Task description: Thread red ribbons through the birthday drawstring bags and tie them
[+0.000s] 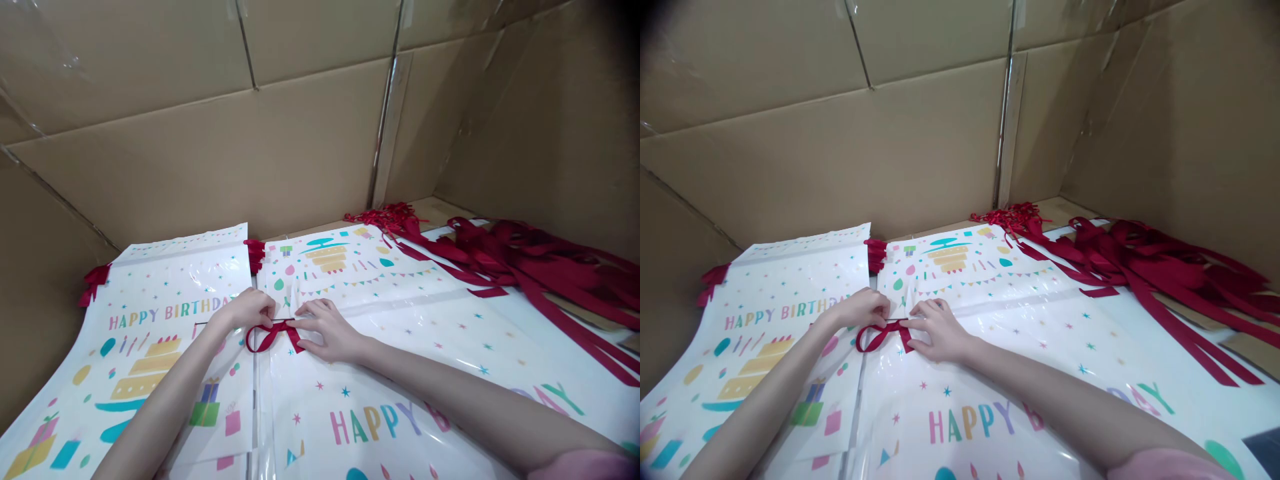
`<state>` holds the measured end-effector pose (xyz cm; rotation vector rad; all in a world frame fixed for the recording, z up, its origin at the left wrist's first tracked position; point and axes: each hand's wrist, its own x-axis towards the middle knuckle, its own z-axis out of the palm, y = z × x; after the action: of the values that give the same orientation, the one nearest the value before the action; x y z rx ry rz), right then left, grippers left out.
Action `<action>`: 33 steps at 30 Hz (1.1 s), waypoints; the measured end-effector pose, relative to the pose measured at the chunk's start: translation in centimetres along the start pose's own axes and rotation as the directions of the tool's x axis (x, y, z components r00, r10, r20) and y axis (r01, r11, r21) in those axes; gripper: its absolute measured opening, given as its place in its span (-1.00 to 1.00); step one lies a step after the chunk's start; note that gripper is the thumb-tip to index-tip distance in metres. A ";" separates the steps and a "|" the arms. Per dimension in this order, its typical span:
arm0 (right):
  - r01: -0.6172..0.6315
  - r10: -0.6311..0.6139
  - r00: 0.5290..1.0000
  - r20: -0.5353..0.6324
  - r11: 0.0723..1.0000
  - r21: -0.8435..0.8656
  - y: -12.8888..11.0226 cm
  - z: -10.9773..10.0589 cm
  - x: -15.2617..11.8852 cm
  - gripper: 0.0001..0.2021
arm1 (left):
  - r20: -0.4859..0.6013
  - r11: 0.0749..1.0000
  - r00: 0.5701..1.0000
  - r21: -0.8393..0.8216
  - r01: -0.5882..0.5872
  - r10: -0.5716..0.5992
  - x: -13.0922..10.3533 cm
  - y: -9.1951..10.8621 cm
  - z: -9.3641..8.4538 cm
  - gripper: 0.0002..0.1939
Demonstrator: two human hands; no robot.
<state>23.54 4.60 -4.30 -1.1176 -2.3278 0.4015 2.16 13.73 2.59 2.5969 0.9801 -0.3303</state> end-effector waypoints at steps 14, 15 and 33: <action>0.001 -0.001 1.000 0.004 1.000 -0.002 -0.2 -0.1 0.0 -0.61 | -0.063 1.000 0.998 -0.031 0.000 -0.002 0.6 1.1 0.5 -0.97; 0.000 0.000 1.000 0.004 1.000 -0.003 -0.2 -0.2 0.0 -0.61 | -0.045 1.000 0.999 -0.016 0.015 -0.015 0.4 0.7 0.2 -0.99; 0.009 -0.009 1.000 0.003 1.000 -0.009 -0.2 -0.1 0.1 -0.63 | -0.168 0.998 0.985 -0.046 -0.035 0.027 -0.8 2.6 -1.2 -0.72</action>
<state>23.41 4.53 -4.09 -1.1110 -2.3390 0.3898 3.47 11.92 4.56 2.6253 0.9885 -0.0789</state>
